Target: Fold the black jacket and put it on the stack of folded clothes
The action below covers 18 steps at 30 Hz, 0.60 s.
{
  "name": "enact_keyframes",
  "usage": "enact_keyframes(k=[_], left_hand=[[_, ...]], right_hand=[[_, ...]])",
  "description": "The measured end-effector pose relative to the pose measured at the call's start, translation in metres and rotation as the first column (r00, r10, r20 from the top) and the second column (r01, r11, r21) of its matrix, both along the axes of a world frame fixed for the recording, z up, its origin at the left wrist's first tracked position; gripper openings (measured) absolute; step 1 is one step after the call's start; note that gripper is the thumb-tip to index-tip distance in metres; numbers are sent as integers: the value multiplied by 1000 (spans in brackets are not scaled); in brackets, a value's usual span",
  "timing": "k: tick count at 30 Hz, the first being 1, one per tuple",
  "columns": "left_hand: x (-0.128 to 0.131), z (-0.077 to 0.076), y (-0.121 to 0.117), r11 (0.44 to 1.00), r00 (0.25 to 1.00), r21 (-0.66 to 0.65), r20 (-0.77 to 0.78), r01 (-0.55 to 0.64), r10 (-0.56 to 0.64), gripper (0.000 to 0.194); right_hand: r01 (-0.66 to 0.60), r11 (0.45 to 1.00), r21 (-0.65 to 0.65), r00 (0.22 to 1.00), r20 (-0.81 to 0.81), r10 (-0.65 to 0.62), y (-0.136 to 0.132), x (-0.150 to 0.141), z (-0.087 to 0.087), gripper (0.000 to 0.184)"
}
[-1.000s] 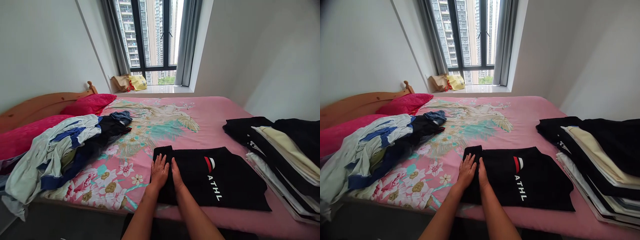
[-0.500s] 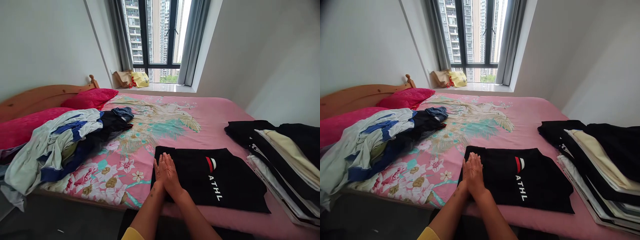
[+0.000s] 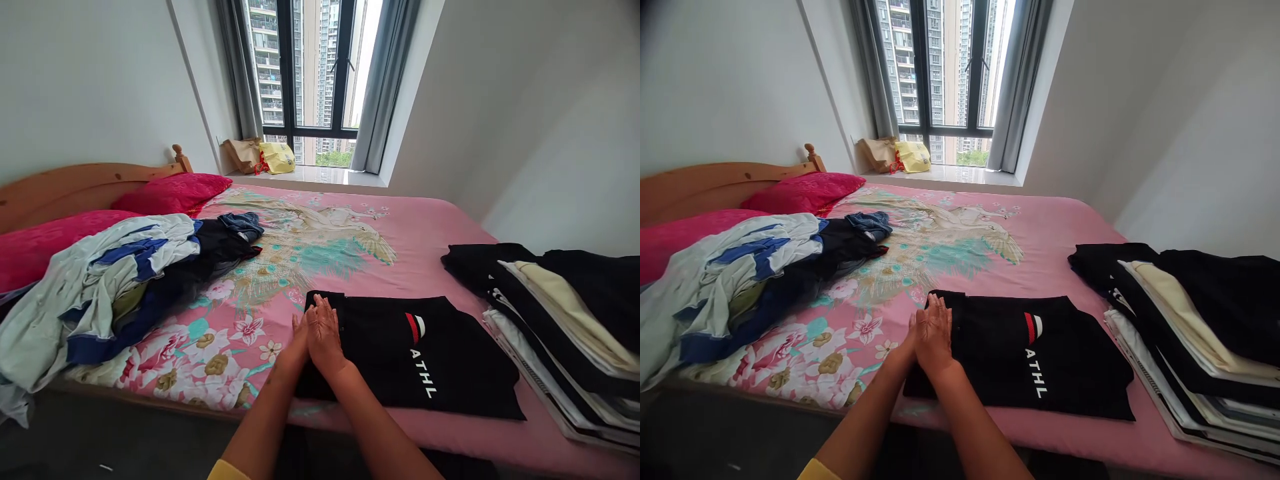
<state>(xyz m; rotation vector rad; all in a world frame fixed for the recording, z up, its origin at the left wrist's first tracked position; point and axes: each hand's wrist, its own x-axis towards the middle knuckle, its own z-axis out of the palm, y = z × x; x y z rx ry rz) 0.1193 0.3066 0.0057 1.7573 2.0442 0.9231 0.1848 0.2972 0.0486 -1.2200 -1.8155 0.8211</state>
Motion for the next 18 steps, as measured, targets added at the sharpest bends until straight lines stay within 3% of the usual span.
enact_keyframes(k=[3, 6, 9, 13, 18], left_hand=[[-39, 1, -13, 989, 984, -100, -153, -111, 95, 40], [-59, -11, -34, 976, 920, -142, -377, -167, 103, 41], [-62, -22, -50, 984, 879, -157, -477, -89, 3, 43], [-58, -23, -52, 975, 867, -223, -490, -23, -92, 46], [-55, -18, -39, 955, 851, -292, -490, 47, -192, 49]], right_hand=[[-31, 1000, 2, 994, 103, 31, 2, 0, 3, 55], [-105, 993, 49, 954, 286, 87, 6, 5, -9, 53], [-131, 991, 20, 888, 447, 108, 13, 20, -34, 51], [-42, 999, -7, 862, 505, 39, 21, 44, -62, 52], [-17, 1000, 20, 863, 505, 4, 22, 51, -70, 52]])
